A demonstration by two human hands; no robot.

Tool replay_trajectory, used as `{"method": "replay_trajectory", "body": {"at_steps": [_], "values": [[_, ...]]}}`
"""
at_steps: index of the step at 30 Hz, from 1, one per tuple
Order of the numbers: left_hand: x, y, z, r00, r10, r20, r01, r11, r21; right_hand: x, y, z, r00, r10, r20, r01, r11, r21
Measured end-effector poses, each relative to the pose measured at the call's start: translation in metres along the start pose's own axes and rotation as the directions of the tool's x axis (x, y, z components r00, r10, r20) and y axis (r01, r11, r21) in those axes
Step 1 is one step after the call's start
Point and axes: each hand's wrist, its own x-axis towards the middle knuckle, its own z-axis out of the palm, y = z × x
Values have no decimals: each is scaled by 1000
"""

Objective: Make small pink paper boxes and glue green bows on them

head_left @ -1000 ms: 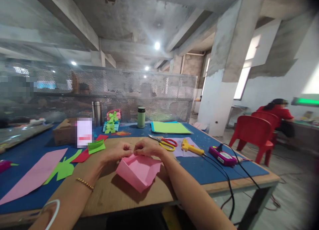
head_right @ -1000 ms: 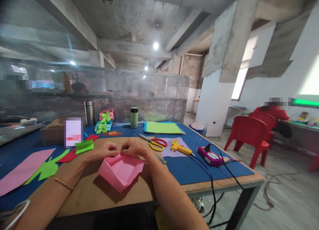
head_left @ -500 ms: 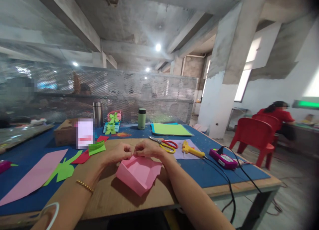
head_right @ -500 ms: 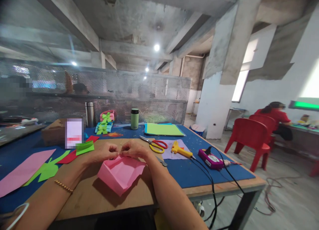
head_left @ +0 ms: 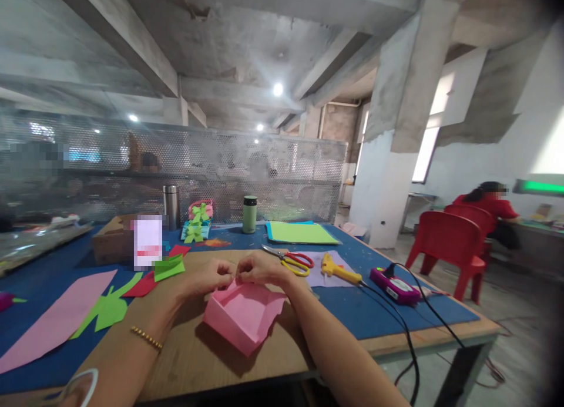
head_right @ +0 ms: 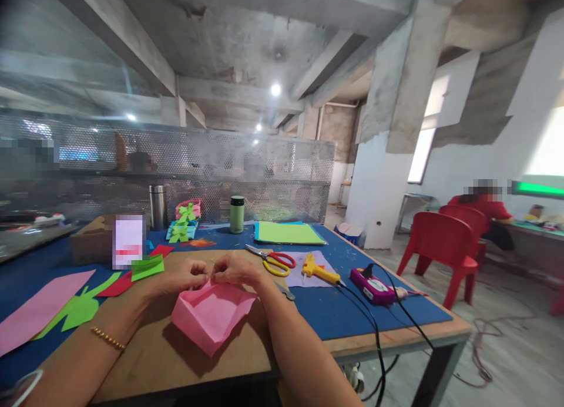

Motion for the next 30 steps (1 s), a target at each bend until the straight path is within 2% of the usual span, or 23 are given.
{"method": "replay_trajectory", "body": {"at_steps": [5,15,23,30], "values": [[-1,1,1,1000,-17,23,18,1000,-9,-2,-3,-1,1000,-6,-12,6,1000,-13],[0,0,-2,996,34,82,-32,999,-22,-1,-3,-1,1000,-4,10,5,1000,-11],[-7,4,-3,999,-25,33,26,999,-36,1,-5,-1,997,-58,55,55,997,55],[-8,4,-3,997,-41,73,48,994,-99,9,5,3,990,-98,102,88,991,96]]}}
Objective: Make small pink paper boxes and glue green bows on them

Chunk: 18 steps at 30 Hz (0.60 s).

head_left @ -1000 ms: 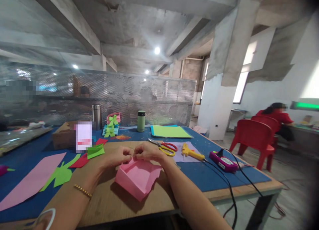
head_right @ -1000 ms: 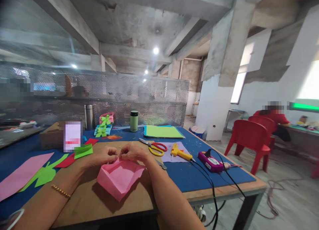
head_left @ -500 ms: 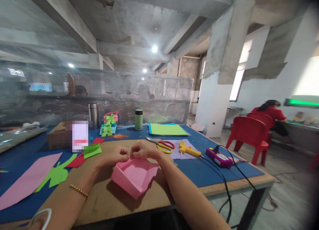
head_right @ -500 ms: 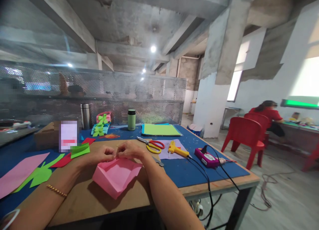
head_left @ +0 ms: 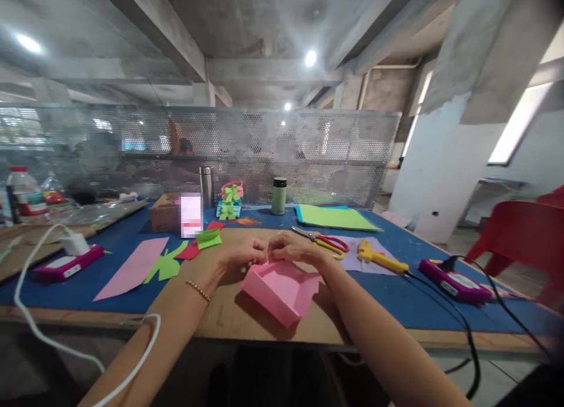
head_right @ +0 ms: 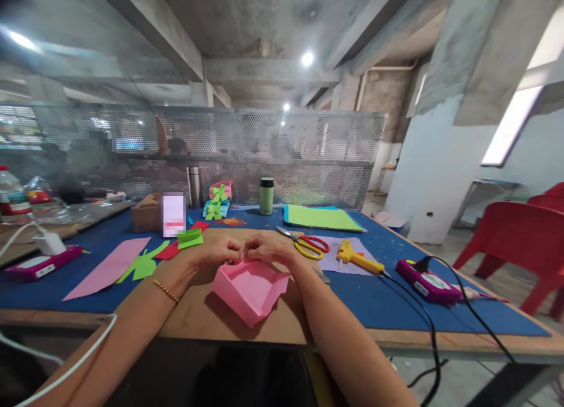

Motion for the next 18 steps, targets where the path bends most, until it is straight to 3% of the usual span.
{"method": "replay_trajectory", "body": {"at_steps": [8,13,18], "values": [[5,-8,-5,994,-1,-107,-6,998,-60,-2,11,-8,1000,-26,9,25,995,99],[7,-5,-8,977,19,-214,-35,997,-73,-6,11,-13,996,85,-19,-83,993,87],[1,-1,-4,987,-15,-158,2,997,-83,-3,13,-12,999,46,17,-48,993,104]]}}
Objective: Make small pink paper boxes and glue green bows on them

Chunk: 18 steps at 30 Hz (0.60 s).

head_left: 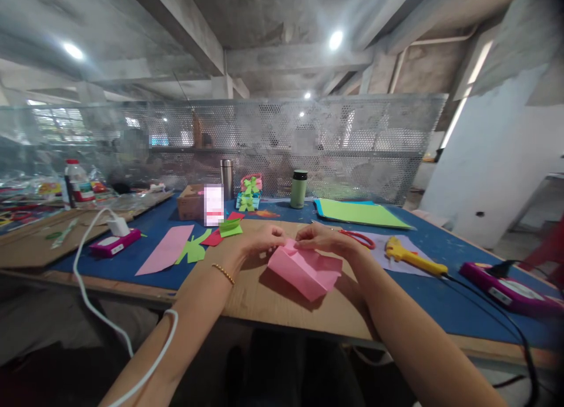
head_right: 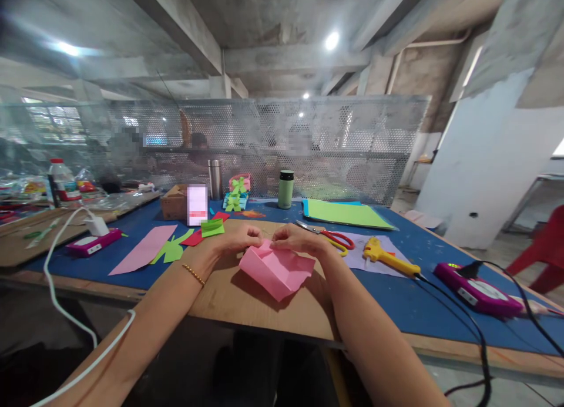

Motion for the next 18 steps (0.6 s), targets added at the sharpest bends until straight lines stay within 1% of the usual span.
{"method": "replay_trajectory", "body": {"at_steps": [5,9,11,12,13,14,15,16,17,18], "values": [[-9,8,2,997,-30,72,29,999,16,4,1,4,999,-5,43,4,1000,23],[-9,6,3,995,-27,99,27,1000,6,2,-1,6,999,-11,30,10,1000,11],[-7,2,4,996,-19,86,21,1000,-12,0,-2,2,1000,-18,-10,18,1000,25],[-6,0,3,997,-10,71,12,1000,-24,-2,-2,-2,998,-24,-62,28,998,57],[-5,-2,3,999,3,50,-2,999,-35,-3,-1,-7,989,-30,-146,45,994,104],[-4,-3,2,999,19,26,-18,999,-45,-5,1,-13,964,-30,-263,73,985,157],[-2,-4,1,999,38,-1,-38,998,-52,-7,4,-19,919,-11,-394,103,971,214],[0,-4,-1,998,56,-31,-57,997,-55,-9,8,-26,858,28,-512,128,955,267],[2,-4,-3,995,73,-60,-76,996,-54,-11,12,-32,799,79,-596,139,940,311],[3,-4,-5,992,90,-91,-95,994,-49,-13,17,-37,759,131,-638,134,928,349]]}}
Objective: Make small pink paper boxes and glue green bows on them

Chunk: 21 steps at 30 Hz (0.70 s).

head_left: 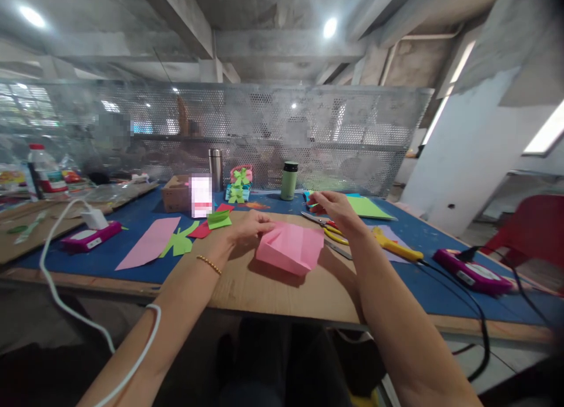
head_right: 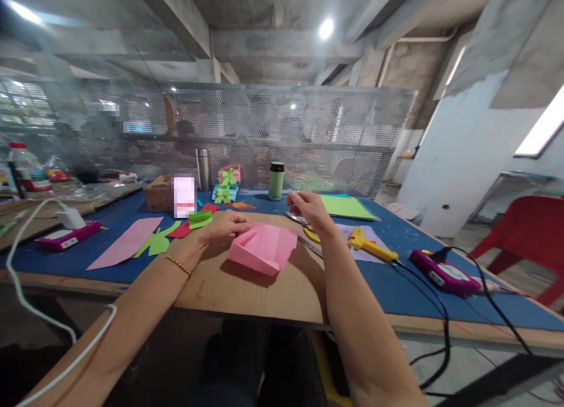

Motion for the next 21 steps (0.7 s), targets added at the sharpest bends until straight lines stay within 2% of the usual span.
{"method": "replay_trajectory", "body": {"at_steps": [1,3,7,11,14,21], "values": [[2,0,-2,999,19,-32,-19,1000,5,1,3,-6,999,39,-30,-39,999,14],[5,0,-5,994,54,-98,-53,999,15,1,10,-13,994,111,14,-111,994,13],[7,-4,-8,972,92,-216,-89,996,27,-7,15,-11,952,194,236,-200,980,0],[7,-7,-8,953,91,-289,-87,996,26,-12,13,-1,884,174,434,-219,974,54],[7,-8,-8,947,78,-312,-73,997,25,-12,14,6,882,148,448,-208,974,89],[9,-9,-8,942,39,-333,-43,999,-5,-14,17,28,910,154,385,-250,945,213]]}}
